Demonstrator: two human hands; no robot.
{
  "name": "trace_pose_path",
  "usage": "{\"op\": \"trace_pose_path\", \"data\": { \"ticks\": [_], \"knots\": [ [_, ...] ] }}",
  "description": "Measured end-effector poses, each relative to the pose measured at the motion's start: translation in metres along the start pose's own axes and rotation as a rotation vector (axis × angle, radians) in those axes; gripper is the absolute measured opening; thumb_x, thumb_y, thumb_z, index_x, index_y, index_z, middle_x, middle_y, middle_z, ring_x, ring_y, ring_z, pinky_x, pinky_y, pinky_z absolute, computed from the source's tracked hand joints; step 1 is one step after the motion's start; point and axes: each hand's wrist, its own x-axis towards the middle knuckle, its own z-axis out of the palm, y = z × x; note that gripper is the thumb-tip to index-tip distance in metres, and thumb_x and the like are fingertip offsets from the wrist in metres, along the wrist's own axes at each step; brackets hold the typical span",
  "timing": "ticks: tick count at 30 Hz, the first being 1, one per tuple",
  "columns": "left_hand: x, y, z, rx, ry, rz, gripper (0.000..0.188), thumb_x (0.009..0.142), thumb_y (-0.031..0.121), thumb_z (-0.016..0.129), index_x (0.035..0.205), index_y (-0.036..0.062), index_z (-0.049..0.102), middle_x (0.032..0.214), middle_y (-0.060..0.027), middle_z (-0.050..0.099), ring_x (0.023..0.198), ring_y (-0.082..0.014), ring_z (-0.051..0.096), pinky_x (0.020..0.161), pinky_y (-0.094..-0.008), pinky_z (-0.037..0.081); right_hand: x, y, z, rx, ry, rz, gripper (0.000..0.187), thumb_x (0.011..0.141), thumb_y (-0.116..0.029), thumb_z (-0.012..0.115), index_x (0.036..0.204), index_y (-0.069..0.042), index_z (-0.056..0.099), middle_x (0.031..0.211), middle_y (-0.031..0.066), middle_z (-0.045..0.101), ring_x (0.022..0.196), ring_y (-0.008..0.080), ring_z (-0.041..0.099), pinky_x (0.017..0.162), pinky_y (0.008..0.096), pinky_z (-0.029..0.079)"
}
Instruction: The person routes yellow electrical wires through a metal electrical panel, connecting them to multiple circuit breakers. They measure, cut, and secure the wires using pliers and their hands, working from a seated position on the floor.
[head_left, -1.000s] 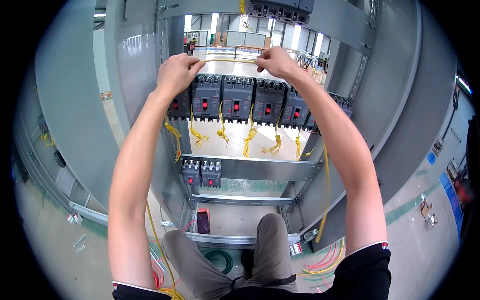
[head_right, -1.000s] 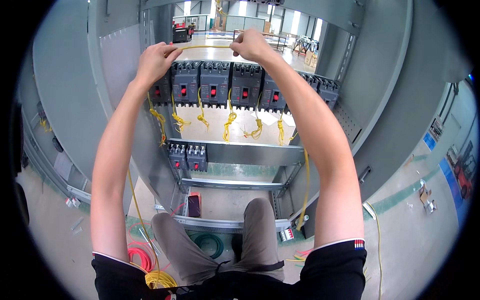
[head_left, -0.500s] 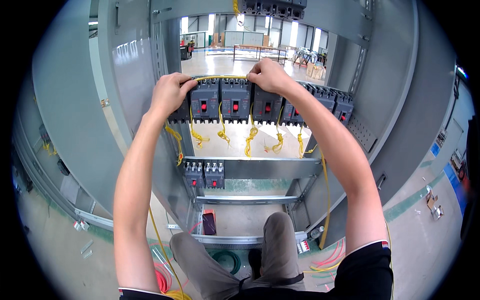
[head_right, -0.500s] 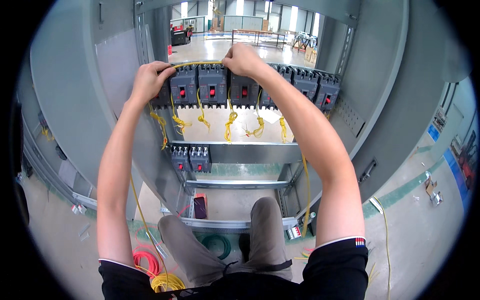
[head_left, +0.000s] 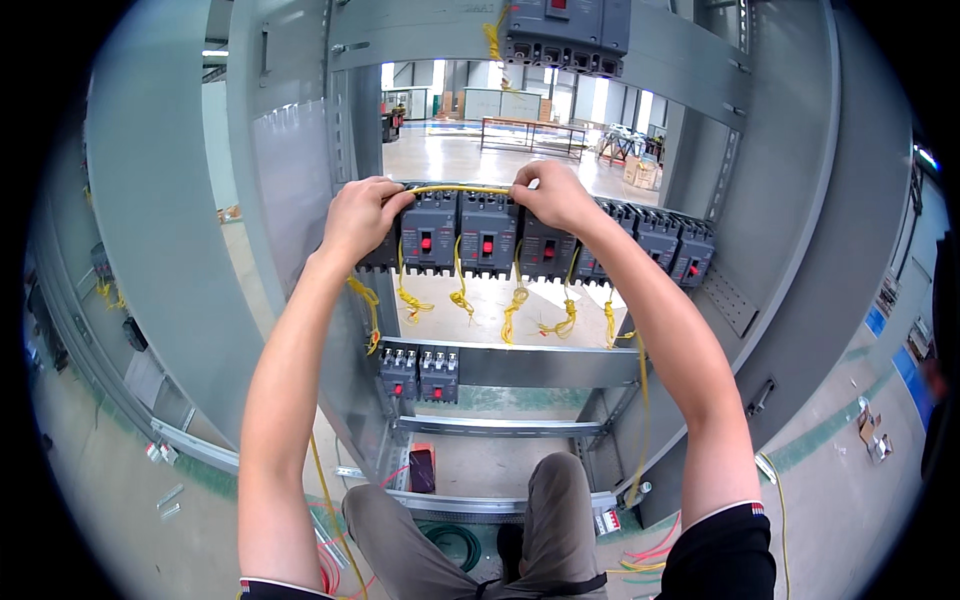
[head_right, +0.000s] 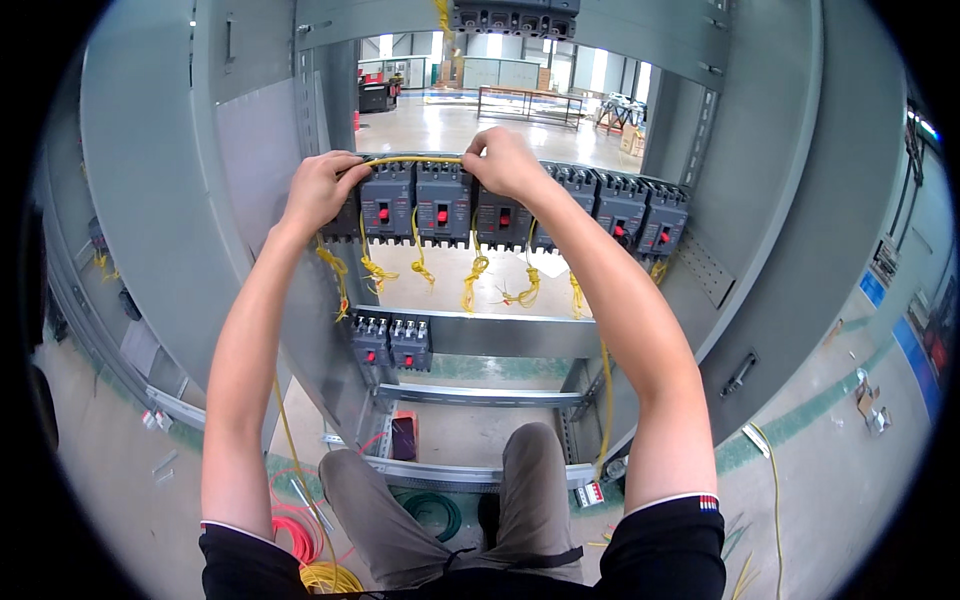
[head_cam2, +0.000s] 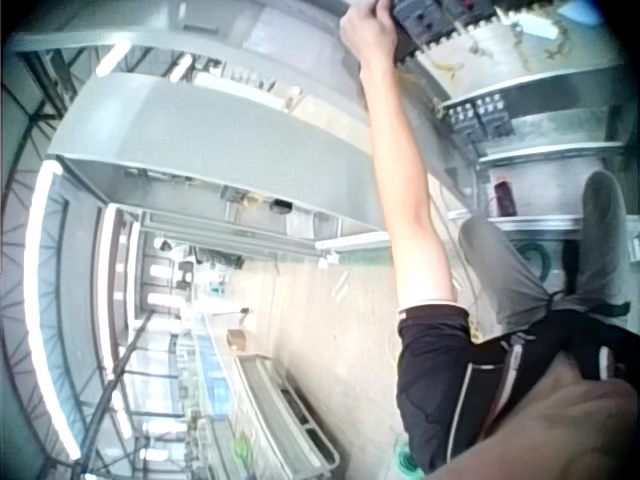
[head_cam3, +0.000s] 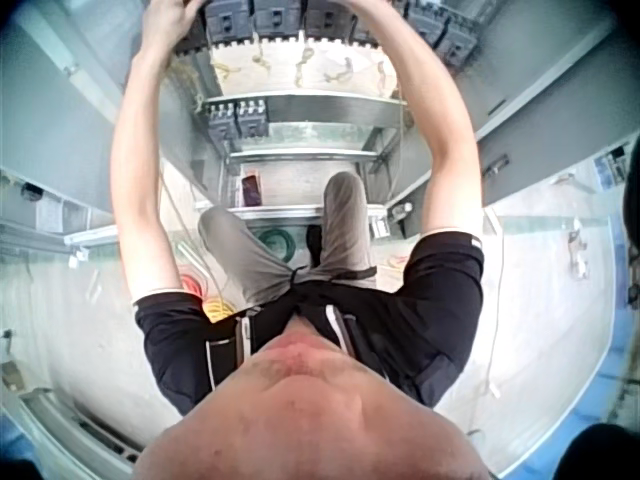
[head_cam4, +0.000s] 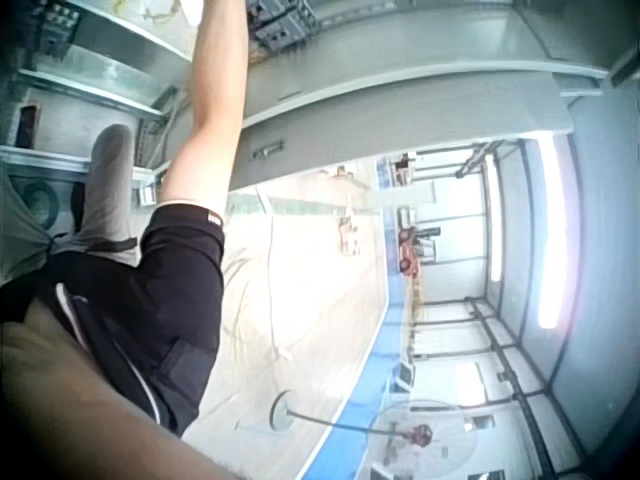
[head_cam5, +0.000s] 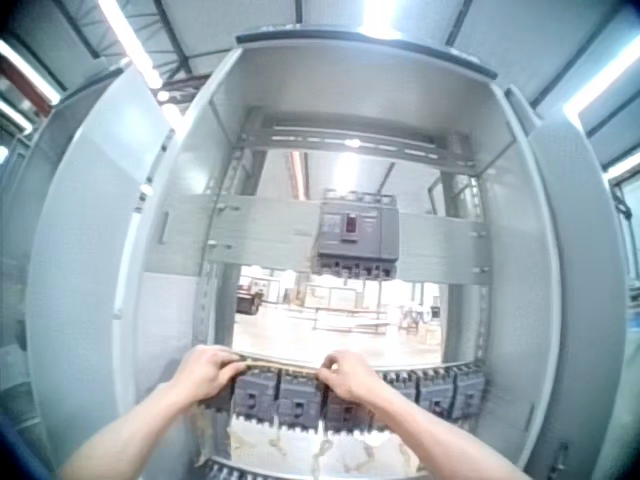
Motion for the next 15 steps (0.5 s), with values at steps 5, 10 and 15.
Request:
{"op": "trace_pose_path", "data": {
  "ticks": [5, 10, 15],
  "knots": [
    [0.0, -0.002, 0.006, -0.016, 0.03, 0.009, 0.024, 0.086, 0.026, 0.064, 0.09, 0.0041, 0.073, 0.089, -0.0111, 0.069, 0.086, -0.0322, 0.064, 0.076, -0.0408, 0.051, 0.003, 0.01, 0.0, -0.003, 0.01, -0.046, 0.025, 0.08, -0.022, 0.065, 0.089, 0.001, 0.071, 0.099, 0.0231, 0.067, 0.097, 0.0374, 0.063, 0.088, 0.0408, 0.049],
    [0.001, -0.002, 0.007, 0.047, -0.013, -0.092, 0.029, 0.085, 0.032, 0.066, 0.092, 0.0052, 0.074, 0.094, -0.015, 0.069, 0.09, -0.0335, 0.064, 0.078, -0.0431, 0.051, 0.003, 0.007, 0.004, 0.043, -0.019, 0.01, 0.024, 0.079, -0.02, 0.066, 0.089, 0.001, 0.071, 0.095, 0.0219, 0.068, 0.095, 0.0353, 0.065, 0.088, 0.0401, 0.049],
    [0.003, 0.0, 0.015, 0.131, 0.049, -0.029, 0.031, 0.085, 0.035, 0.066, 0.096, 0.0073, 0.073, 0.094, -0.0146, 0.068, 0.088, -0.0338, 0.065, 0.079, -0.0417, 0.051, -0.002, 0.0, 0.005, -0.084, 0.032, -0.004, 0.024, 0.079, -0.023, 0.067, 0.091, -0.003, 0.072, 0.09, 0.0202, 0.07, 0.088, 0.0306, 0.068, 0.083, 0.0379, 0.051]
  ]
}}
